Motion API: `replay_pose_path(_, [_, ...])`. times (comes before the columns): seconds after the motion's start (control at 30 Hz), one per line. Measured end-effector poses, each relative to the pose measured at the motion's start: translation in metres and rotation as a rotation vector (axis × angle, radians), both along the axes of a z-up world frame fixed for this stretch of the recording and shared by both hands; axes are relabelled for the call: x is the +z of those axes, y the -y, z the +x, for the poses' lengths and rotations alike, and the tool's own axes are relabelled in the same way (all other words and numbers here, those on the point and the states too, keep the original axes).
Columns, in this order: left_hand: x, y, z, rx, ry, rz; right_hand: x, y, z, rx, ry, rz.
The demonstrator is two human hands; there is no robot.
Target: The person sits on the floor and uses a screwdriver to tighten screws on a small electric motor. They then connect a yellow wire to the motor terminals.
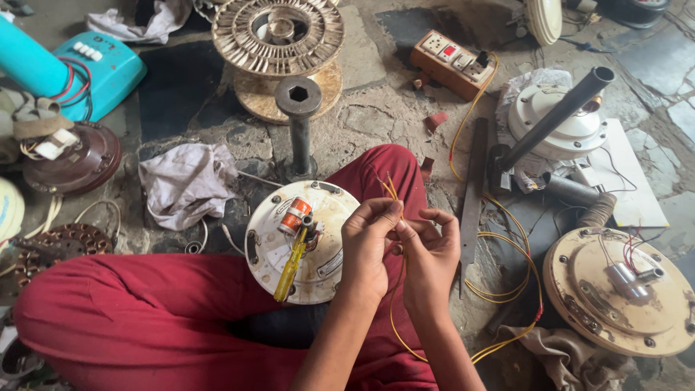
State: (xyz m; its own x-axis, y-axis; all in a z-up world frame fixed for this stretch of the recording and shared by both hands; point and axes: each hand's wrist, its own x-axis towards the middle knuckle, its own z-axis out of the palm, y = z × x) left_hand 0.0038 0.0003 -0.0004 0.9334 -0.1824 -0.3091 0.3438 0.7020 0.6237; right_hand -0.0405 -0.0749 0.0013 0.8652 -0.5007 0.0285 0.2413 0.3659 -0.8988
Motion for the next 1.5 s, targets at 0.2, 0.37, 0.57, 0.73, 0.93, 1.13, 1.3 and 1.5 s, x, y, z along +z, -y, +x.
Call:
replay_pose_path(0.2, [0.001, -0.004, 0.0, 0.019, -0.052, 0.058, -0.019, 0.01, 0.006, 0.171, -0.14, 0.224])
replay_pose_path(0.37, [0.005, -0.006, -0.002, 0.018, -0.107, 0.034, -0.027, 0.014, -0.002, 0.351, -0.24, 0.1])
replay_pose_path(0.57, [0.01, -0.006, -0.006, -0.002, -0.035, 0.049, -0.019, 0.027, -0.004, 0.502, -0.266, 0.033])
replay_pose_path(0.73, [0.003, -0.004, -0.007, -0.006, -0.025, 0.06, -0.015, 0.033, -0.006, 0.566, -0.282, 0.049])
replay_pose_path(0.93, [-0.003, 0.003, -0.007, 0.037, -0.065, 0.002, -0.016, 0.021, -0.012, 0.354, -0.238, -0.116])
replay_pose_path(1.13, [-0.003, 0.007, -0.011, 0.047, -0.07, 0.032, -0.013, 0.008, -0.011, 0.149, -0.202, -0.136])
replay_pose_path(1.3, [-0.006, 0.009, -0.008, 0.073, -0.063, 0.087, 0.0, 0.001, -0.007, 0.086, -0.135, -0.061])
replay_pose_path(1.5, [-0.011, 0.007, -0.009, 0.053, -0.085, 0.048, 0.006, 0.004, -0.011, 0.116, -0.101, 0.013])
